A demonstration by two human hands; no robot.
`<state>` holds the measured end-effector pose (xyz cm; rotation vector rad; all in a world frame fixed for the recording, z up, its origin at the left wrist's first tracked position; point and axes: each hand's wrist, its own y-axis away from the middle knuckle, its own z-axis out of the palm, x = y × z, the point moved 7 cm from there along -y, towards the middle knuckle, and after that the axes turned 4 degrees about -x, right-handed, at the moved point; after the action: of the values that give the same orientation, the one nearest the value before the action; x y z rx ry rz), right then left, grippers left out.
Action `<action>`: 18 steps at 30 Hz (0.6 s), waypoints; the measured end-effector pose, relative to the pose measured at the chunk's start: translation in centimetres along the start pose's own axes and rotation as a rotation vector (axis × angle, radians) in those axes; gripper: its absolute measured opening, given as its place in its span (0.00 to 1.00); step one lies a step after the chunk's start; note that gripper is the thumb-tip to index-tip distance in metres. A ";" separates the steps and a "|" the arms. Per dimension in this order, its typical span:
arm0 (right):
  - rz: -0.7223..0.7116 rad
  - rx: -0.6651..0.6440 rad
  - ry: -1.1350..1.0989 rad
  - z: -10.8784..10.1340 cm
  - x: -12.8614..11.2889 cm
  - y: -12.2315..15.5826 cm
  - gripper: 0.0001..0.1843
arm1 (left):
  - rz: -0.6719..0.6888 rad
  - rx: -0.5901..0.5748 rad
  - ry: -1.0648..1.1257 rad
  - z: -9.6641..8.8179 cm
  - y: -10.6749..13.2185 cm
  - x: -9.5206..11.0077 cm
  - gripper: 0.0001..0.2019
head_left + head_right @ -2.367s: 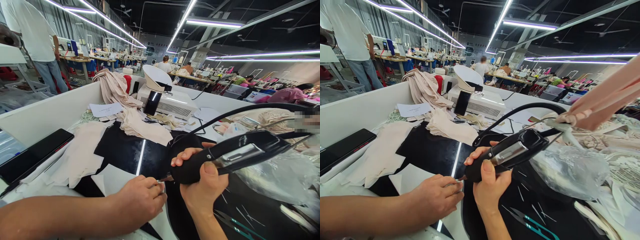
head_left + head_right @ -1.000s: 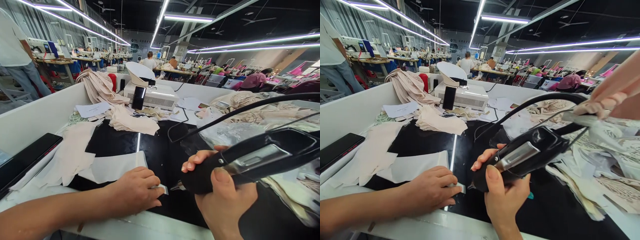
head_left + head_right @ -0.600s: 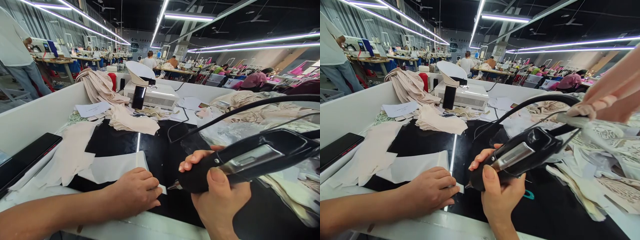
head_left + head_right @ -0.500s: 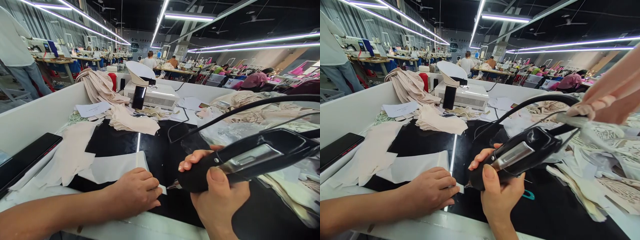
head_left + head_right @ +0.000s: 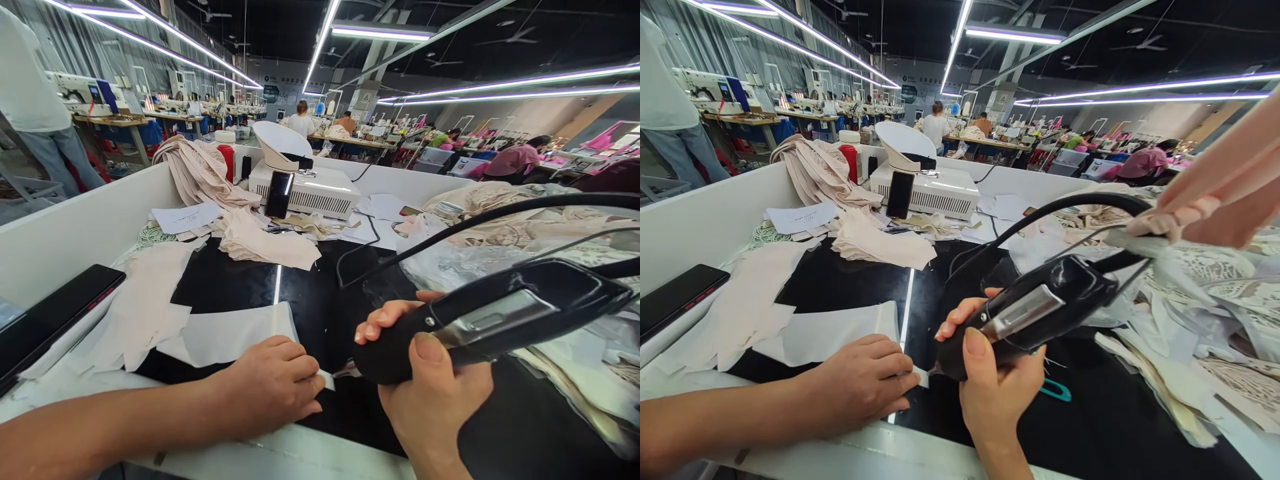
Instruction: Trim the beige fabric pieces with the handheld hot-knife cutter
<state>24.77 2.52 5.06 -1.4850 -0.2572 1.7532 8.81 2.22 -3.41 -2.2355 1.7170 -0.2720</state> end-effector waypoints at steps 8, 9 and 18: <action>0.043 0.009 -0.053 0.0 -0.5 -0.1 0.18 | -0.027 0.007 0.012 0.2 0.0 -0.2 0.11; 0.042 0.008 -0.056 0.0 -0.6 -0.1 0.19 | -0.025 0.017 0.014 0.1 0.0 -0.2 0.11; 0.051 0.012 -0.032 0.0 -0.6 0.6 0.17 | -0.025 0.009 0.029 -0.3 0.0 -0.2 0.10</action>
<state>24.55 1.74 5.12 -1.4677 -0.2273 1.8171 8.67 2.40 -3.09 -2.2585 1.7001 -0.3195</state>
